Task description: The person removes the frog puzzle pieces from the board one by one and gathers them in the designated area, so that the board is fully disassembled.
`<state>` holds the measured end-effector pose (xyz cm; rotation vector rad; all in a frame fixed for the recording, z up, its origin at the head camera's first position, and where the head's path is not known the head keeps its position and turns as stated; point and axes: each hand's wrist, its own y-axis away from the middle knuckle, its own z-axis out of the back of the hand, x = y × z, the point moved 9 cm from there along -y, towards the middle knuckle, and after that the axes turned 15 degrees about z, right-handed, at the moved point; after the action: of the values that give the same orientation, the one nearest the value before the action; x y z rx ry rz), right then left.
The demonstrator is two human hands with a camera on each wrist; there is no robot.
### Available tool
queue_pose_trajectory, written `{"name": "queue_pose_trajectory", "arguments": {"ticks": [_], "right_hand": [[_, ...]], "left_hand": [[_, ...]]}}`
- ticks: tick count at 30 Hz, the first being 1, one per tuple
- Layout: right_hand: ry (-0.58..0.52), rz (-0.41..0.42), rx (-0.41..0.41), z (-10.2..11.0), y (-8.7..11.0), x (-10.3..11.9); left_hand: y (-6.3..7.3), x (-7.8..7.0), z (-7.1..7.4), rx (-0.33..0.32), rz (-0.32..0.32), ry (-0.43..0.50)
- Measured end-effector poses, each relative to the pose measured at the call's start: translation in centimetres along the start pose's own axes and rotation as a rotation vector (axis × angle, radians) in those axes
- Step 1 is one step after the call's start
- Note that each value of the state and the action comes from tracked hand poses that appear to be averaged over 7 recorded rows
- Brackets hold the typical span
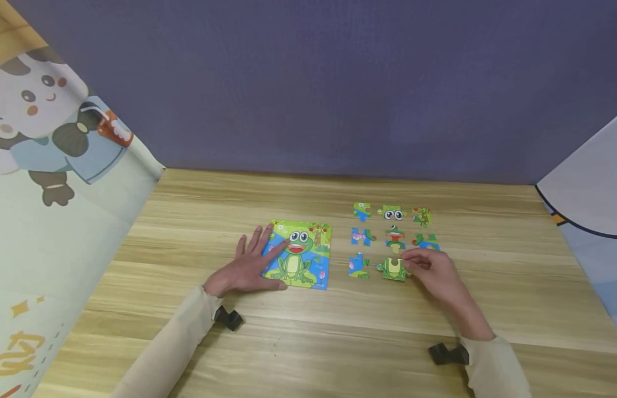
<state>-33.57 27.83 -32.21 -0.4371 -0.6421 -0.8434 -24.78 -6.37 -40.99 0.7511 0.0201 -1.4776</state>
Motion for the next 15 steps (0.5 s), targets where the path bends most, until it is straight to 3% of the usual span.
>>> {"name": "queue_pose_trajectory", "arguments": {"ticks": [15], "right_hand": [[0.24,0.037,-0.005,0.3,0.0,0.9]], "left_hand": [[0.1,-0.1,0.1,0.003,0.005,0.008]]}}
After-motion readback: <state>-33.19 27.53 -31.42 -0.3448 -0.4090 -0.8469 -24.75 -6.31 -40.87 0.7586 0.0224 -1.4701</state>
